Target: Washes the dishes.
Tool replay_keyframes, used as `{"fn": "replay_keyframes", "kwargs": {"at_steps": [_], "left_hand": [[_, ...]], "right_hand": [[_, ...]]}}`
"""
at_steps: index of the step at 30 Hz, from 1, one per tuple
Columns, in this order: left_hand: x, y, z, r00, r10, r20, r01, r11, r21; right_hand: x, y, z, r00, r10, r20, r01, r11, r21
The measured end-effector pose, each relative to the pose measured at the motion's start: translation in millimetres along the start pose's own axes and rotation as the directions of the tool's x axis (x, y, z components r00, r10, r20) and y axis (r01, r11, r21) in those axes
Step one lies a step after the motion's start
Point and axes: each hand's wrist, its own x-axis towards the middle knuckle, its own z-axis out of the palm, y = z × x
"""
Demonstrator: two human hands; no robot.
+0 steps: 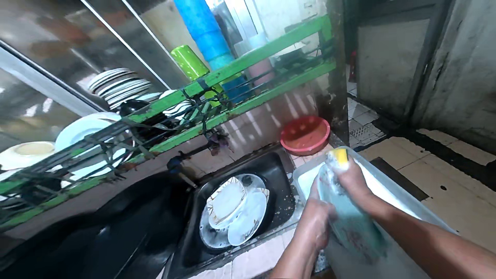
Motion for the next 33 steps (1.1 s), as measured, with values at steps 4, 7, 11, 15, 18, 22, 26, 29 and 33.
{"fn": "replay_keyframes", "kwargs": {"at_steps": [4,7,11,15,18,22,26,29,33], "left_hand": [[2,-2,-15,1.000,0.011,-0.021,-0.013,0.998,-0.066],[-14,-7,-18,0.995,0.102,0.012,-0.101,0.994,-0.051],[-24,-9,-13,0.999,0.040,0.021,-0.036,0.986,-0.165],[-7,-3,-33,0.987,0.017,0.158,0.016,0.978,-0.206],[-16,-11,-34,0.991,0.120,0.055,-0.109,0.980,-0.168],[-28,-11,-30,0.999,0.032,0.039,-0.020,0.964,-0.267],[-21,-3,-45,0.977,0.065,0.204,0.000,0.952,-0.305],[-25,-10,-42,0.989,0.132,0.064,-0.109,0.955,-0.276],[-34,-8,-40,0.994,0.025,0.107,0.007,0.957,-0.288]], "right_hand": [[-48,-28,16,0.976,-0.164,0.146,0.160,0.986,0.041],[-14,-13,6,0.990,-0.127,0.054,0.124,0.991,0.053],[3,-31,-15,0.986,-0.162,-0.029,0.160,0.986,-0.042],[-46,-33,7,0.781,-0.619,0.084,0.611,0.785,0.098],[-17,-15,-1,0.877,-0.480,0.025,0.479,0.877,0.047],[-10,-33,-16,0.946,-0.319,-0.050,0.317,0.947,-0.045],[-54,-39,8,0.703,-0.704,0.103,0.692,0.710,0.127],[-26,-32,1,0.873,-0.488,0.003,0.488,0.873,0.008],[-24,-44,-13,0.951,-0.310,-0.003,0.309,0.949,-0.064]]}}
